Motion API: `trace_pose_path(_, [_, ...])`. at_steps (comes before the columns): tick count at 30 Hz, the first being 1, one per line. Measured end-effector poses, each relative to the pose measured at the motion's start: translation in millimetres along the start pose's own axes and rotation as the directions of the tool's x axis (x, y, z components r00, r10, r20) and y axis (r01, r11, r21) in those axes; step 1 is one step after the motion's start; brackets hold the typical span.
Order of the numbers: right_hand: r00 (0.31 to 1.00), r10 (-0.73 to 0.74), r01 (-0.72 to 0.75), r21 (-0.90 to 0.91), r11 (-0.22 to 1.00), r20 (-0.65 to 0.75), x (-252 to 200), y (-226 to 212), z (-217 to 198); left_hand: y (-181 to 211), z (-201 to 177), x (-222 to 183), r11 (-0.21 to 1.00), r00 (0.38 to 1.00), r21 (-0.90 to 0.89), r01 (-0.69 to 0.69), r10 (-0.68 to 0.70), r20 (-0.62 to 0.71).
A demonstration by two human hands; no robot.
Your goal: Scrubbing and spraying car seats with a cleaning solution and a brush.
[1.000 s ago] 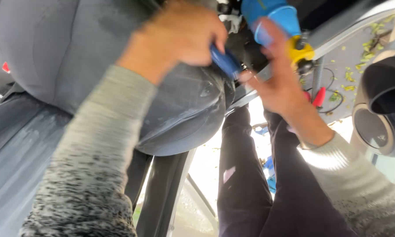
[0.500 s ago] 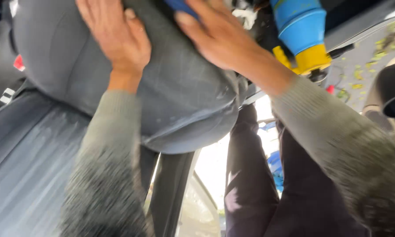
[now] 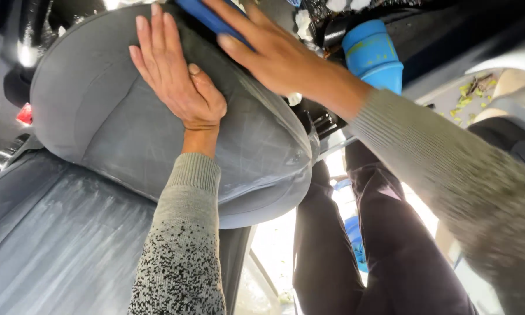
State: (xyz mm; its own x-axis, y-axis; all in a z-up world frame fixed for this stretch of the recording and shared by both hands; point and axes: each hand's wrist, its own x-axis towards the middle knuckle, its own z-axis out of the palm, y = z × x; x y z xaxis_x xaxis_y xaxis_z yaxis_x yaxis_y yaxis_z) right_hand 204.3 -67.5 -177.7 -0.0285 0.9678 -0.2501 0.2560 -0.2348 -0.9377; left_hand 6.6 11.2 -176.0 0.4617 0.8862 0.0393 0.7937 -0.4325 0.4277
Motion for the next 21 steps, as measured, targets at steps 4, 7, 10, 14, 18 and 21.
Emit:
trace_pose_path(4, [0.960,0.167,-0.186,0.063,0.981,0.225,-74,-23,-8,2,1,-11,1.000,1.000,0.022,0.007,-0.007,0.017])
trace_pose_path(7, [0.949,0.197,-0.207,0.016,0.978,0.246,-23,-54,-9,4,4,-6,0.999,0.997,-0.039,0.009,-0.012,-0.076])
trace_pose_path(10, [0.989,0.115,-0.125,0.110,0.986,0.094,34,-29,9,3,10,-7,0.996,0.992,-0.067,0.055,-0.062,-0.105])
trace_pose_path(14, [0.985,0.165,-0.170,0.119,0.978,0.050,-31,0,5,1,3,-15,0.995,0.994,0.010,0.104,-0.104,-0.018])
trace_pose_path(18, [0.985,0.133,-0.147,0.123,0.981,0.114,-19,-5,-2,6,4,-3,0.995,0.995,0.027,0.097,-0.096,-0.032])
trace_pose_path(21, [0.937,0.258,-0.273,0.034,0.961,0.234,40,-17,-9,4,8,-11,0.998,0.996,0.012,0.068,-0.067,-0.063])
